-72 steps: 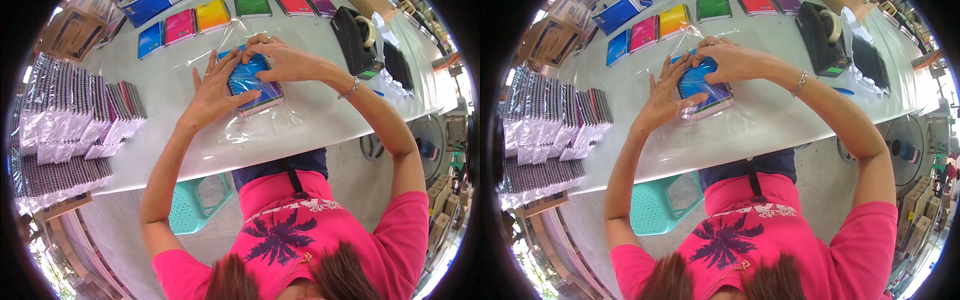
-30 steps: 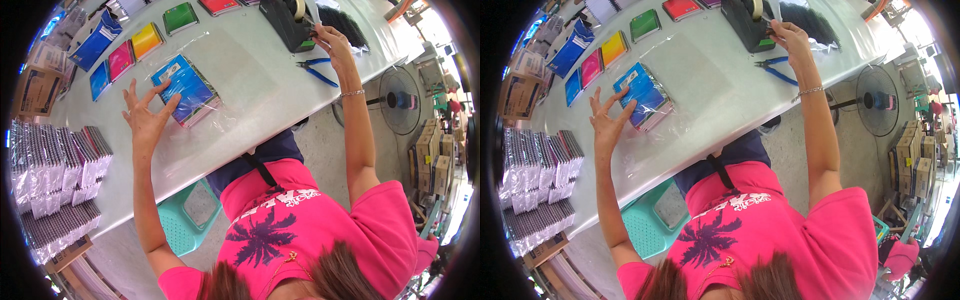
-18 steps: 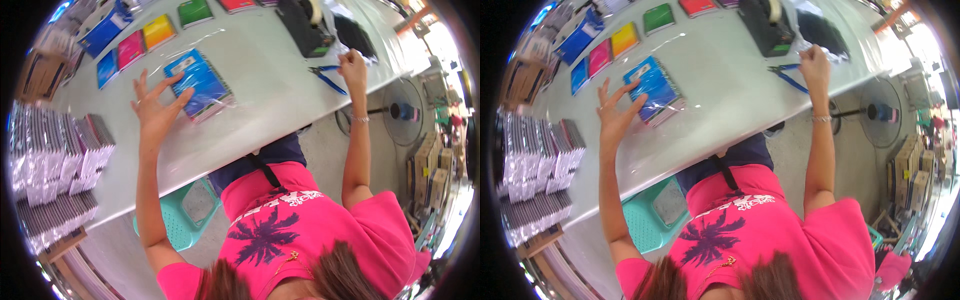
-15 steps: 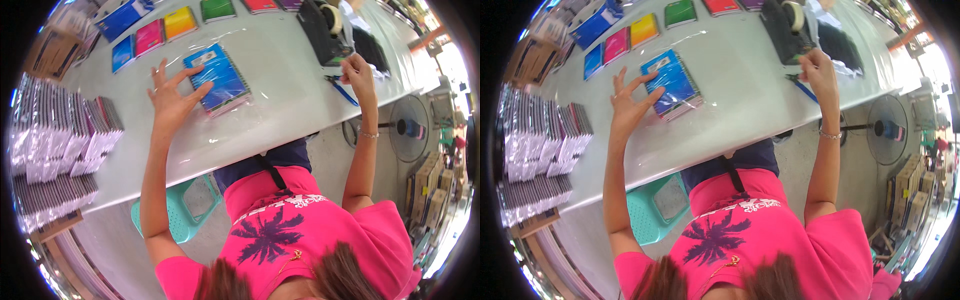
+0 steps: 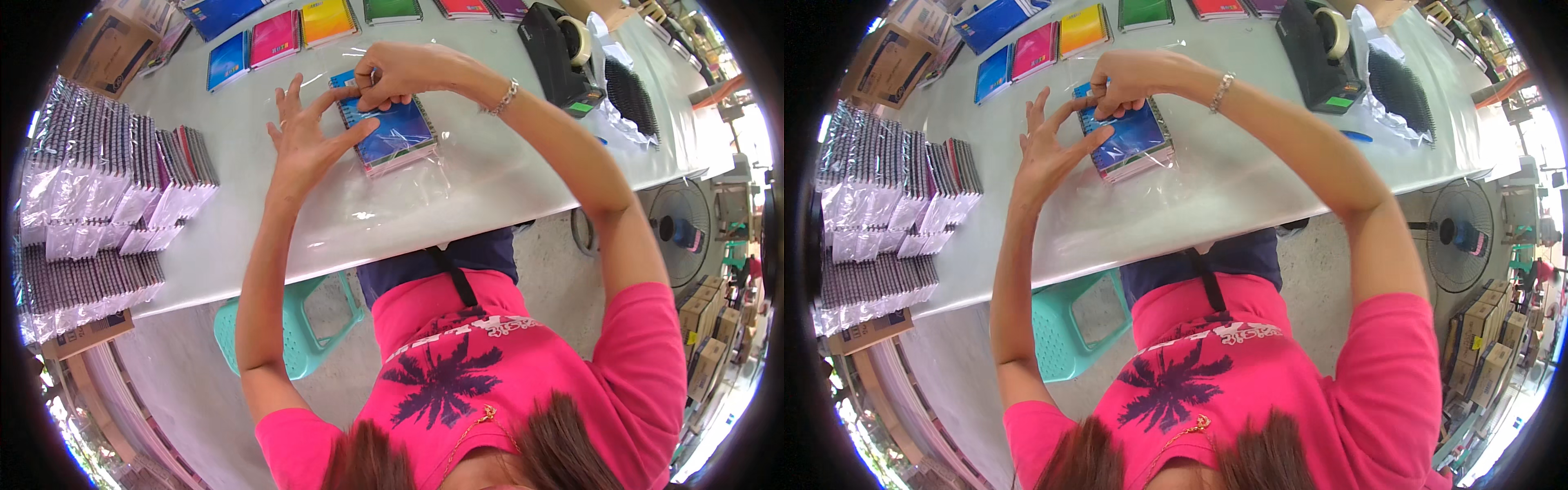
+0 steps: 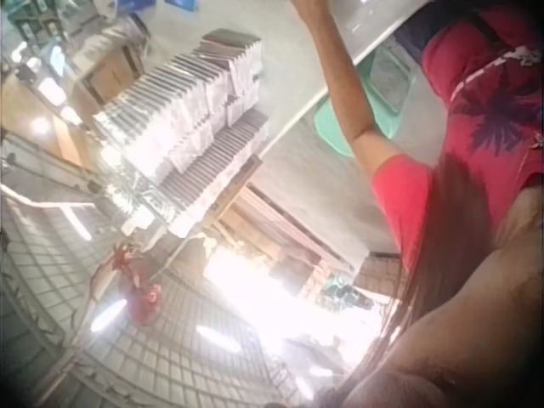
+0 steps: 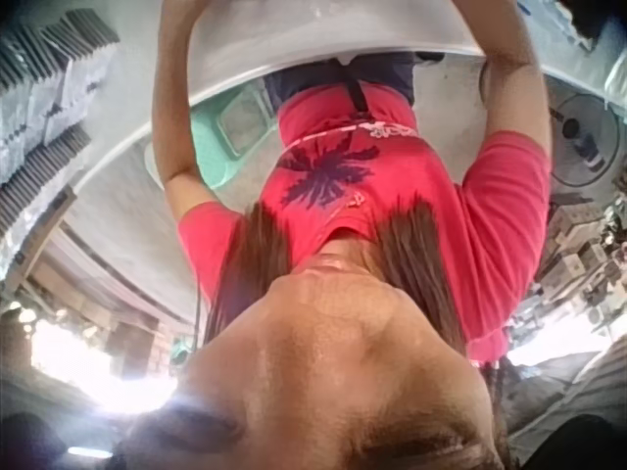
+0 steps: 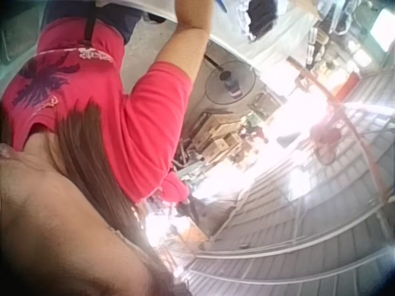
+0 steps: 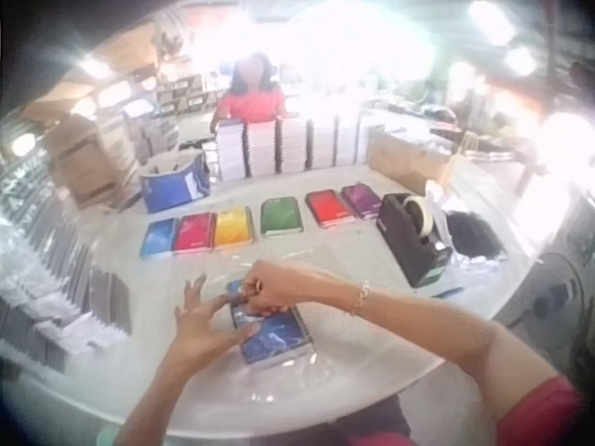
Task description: The person stacks multiple notebooks of different colors, places them inside a plastic sleeve, and uses a tape dispenser to seal the package.
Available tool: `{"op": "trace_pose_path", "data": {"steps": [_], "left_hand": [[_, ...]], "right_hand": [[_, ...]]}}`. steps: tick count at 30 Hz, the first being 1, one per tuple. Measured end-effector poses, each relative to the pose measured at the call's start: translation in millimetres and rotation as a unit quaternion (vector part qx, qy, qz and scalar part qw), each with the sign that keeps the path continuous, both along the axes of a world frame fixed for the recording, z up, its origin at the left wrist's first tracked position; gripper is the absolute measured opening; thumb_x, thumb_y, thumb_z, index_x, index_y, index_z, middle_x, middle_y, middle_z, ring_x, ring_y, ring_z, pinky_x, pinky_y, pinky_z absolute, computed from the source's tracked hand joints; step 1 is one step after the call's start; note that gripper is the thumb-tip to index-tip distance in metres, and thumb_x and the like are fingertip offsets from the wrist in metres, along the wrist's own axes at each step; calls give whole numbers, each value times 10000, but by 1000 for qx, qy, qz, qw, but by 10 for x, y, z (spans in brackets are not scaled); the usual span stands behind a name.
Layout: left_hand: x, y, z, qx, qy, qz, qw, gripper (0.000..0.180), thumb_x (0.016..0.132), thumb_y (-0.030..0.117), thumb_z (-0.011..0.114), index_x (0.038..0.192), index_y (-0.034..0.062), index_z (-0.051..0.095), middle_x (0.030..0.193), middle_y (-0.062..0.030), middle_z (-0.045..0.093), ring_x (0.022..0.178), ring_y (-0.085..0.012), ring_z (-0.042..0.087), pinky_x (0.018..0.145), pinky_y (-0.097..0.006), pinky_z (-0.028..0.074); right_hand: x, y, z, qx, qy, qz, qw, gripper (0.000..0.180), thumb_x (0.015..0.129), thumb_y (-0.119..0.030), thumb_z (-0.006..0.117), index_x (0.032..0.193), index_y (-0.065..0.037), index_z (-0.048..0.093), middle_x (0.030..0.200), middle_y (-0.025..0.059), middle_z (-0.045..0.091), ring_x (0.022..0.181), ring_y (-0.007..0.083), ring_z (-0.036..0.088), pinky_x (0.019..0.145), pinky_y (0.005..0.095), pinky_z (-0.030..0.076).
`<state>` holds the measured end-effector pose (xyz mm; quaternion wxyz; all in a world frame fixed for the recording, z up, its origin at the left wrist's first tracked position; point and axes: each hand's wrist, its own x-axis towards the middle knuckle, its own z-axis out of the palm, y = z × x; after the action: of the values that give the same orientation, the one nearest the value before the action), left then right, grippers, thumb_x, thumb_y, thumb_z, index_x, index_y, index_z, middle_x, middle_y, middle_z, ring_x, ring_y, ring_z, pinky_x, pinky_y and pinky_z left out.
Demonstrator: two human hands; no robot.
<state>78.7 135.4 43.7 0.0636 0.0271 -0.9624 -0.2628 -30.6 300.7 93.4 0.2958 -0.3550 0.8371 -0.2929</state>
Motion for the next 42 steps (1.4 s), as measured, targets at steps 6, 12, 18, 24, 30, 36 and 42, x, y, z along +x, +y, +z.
{"op": "trace_pose_path", "data": {"steps": [6,12,18,24,30,36,42], "left_hand": [[254,327,-283,-115,71,-17,991,534,984,400,444,1476,239,314,1583,-121,135,1449,-418,50,1087,-682,57],[272,280,-592,173,134,-39,975,630,1025,440,302,1491,26,217,1543,-227,187,1415,-411,183,1127,-554,138],[-33,348,-547,468,11,73,881,590,1016,390,386,1426,-22,285,1406,-238,386,1270,-329,414,1074,-409,310],[206,515,-51,654,46,26,755,595,931,137,590,1378,56,205,1307,-169,461,1188,-214,479,981,-338,415],[393,647,315,581,177,-120,785,869,870,63,622,1513,130,41,1432,-142,331,1294,-241,394,1069,-352,335],[386,608,-6,547,134,-151,812,964,803,48,616,1534,153,-4,1490,-134,237,1375,-272,280,1126,-396,261],[406,808,-186,574,130,-85,804,1005,821,48,656,1530,142,-50,1479,-130,263,1335,-258,349,1099,-392,319]], "right_hand": [[-170,-115,29,170,86,20,981,486,692,-500,789,666,-30,669,636,55,639,612,144,617,577,290,514],[56,299,-220,59,254,-127,957,671,731,-648,697,815,17,663,711,101,642,630,195,628,606,335,524],[232,630,-675,-196,-108,-224,949,687,831,-585,635,1132,24,532,984,142,600,879,212,604,774,320,493],[626,633,-470,-322,-189,-252,893,672,871,-280,709,1365,-48,317,1159,134,531,1051,183,526,936,317,436],[782,756,-147,-525,-36,-134,840,813,792,-31,733,1435,-78,238,1269,128,465,1205,213,456,1037,357,392],[724,724,-676,-445,-47,-94,889,899,788,56,664,1496,-55,120,1394,145,381,1323,231,353,1115,344,275],[861,598,-766,-451,-71,-150,877,876,757,59,594,1486,8,113,1409,184,361,1348,245,325,1125,337,245]]}}
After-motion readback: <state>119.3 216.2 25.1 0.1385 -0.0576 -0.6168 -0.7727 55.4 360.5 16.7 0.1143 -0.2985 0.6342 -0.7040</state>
